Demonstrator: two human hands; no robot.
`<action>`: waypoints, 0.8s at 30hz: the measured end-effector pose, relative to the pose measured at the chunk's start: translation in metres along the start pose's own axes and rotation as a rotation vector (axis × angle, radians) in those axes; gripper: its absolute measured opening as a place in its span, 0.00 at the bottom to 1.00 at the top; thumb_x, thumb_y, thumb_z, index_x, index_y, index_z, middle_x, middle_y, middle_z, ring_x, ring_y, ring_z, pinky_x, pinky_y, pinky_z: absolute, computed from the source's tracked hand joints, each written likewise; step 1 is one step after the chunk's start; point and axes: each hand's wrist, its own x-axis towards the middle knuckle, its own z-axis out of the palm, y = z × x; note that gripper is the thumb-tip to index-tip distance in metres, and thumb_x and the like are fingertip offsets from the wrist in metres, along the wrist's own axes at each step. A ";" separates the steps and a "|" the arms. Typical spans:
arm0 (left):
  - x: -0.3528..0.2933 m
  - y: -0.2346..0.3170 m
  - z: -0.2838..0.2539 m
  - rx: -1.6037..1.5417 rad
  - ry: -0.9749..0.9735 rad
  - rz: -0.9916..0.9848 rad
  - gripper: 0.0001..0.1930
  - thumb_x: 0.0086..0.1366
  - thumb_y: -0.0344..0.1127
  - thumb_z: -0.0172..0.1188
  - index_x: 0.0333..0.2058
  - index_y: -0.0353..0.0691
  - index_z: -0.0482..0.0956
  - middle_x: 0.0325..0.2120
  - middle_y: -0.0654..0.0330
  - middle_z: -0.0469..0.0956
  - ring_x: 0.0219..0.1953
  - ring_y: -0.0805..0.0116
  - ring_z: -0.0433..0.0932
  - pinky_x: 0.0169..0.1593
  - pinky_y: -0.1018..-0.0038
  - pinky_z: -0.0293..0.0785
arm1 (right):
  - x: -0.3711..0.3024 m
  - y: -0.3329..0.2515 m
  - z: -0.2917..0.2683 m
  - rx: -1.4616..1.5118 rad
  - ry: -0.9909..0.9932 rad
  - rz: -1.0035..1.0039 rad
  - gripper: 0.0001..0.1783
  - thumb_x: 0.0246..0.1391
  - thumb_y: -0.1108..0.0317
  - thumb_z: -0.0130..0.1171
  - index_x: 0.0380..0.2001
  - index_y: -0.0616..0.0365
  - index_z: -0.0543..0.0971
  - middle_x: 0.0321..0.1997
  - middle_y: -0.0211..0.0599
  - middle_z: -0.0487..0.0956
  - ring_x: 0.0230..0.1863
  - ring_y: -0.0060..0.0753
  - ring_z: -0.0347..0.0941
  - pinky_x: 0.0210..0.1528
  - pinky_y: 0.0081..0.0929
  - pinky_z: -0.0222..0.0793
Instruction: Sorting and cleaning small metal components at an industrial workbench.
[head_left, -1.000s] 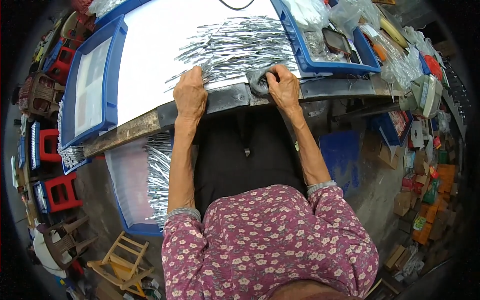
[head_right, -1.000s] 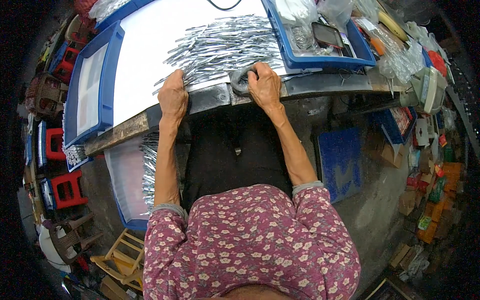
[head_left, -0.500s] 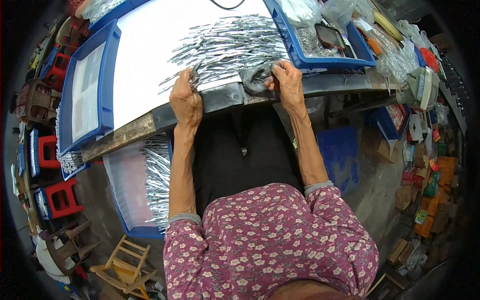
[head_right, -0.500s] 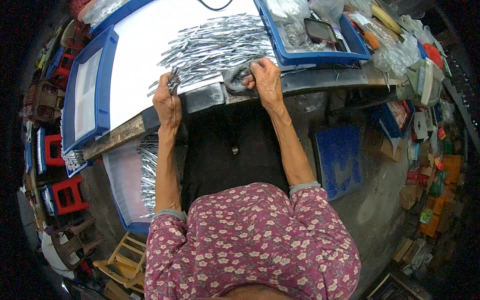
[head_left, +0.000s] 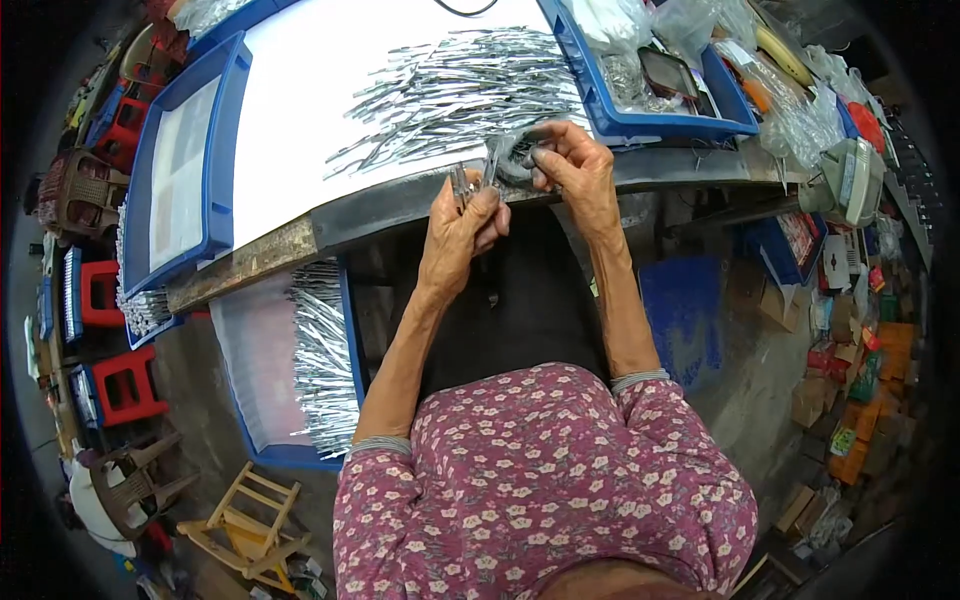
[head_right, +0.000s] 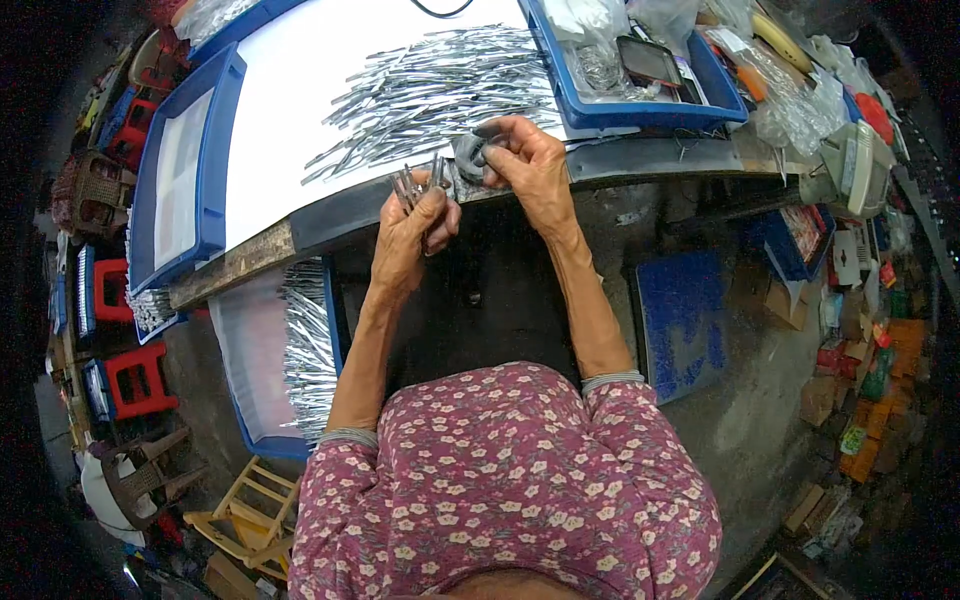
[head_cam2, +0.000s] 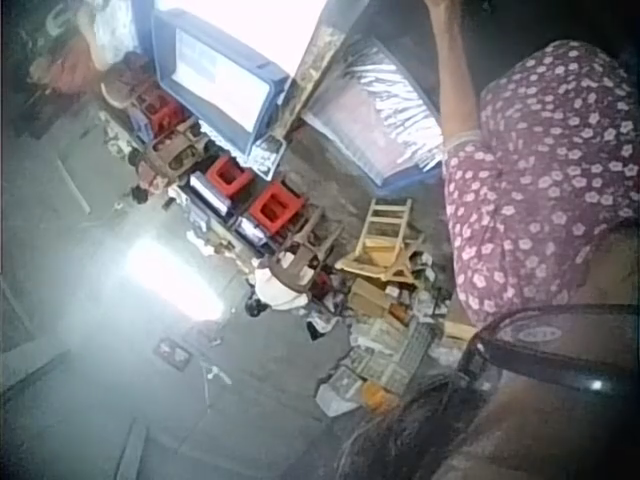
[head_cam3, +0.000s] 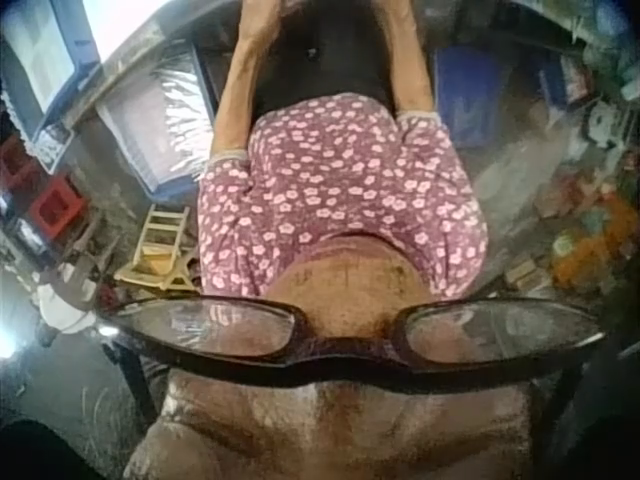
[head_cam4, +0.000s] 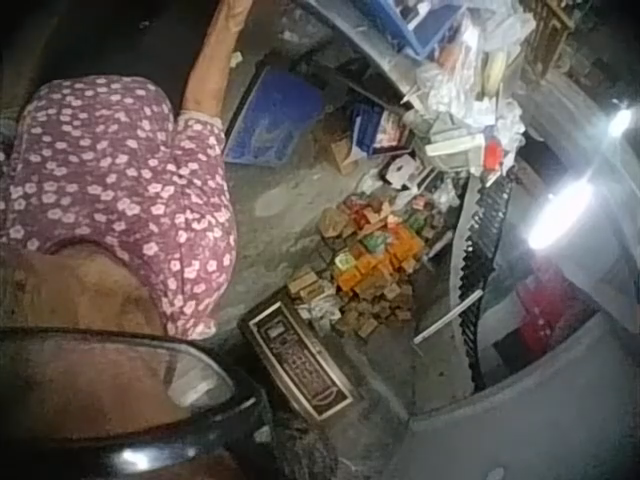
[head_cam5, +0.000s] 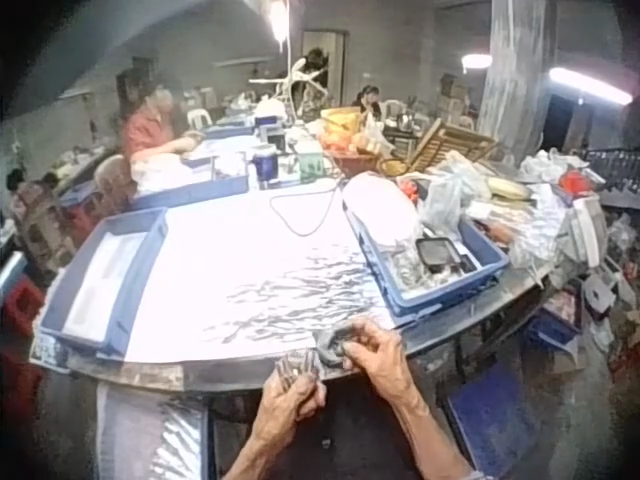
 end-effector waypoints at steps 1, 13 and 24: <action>-0.001 -0.002 0.000 -0.055 -0.022 -0.021 0.10 0.63 0.39 0.48 0.35 0.38 0.64 0.17 0.63 0.69 0.13 0.84 0.56 0.16 0.87 0.50 | -0.001 -0.002 0.000 -0.057 -0.031 0.004 0.10 0.48 0.76 0.53 0.36 0.66 0.73 0.23 0.29 0.73 0.22 0.15 0.68 0.23 0.10 0.61; -0.002 -0.010 0.002 -0.044 -0.011 -0.041 0.11 0.63 0.40 0.49 0.28 0.38 0.67 0.17 0.64 0.70 0.14 0.84 0.61 0.15 0.88 0.52 | 0.000 0.008 0.001 0.185 -0.099 0.072 0.08 0.53 0.71 0.52 0.34 0.65 0.74 0.23 0.28 0.73 0.21 0.14 0.65 0.21 0.10 0.58; -0.006 -0.012 0.000 -0.016 0.001 -0.064 0.12 0.62 0.41 0.50 0.29 0.36 0.70 0.17 0.64 0.70 0.13 0.84 0.61 0.15 0.88 0.52 | -0.004 0.010 0.008 0.427 -0.169 0.107 0.08 0.54 0.70 0.50 0.33 0.64 0.74 0.24 0.27 0.72 0.22 0.15 0.65 0.22 0.10 0.58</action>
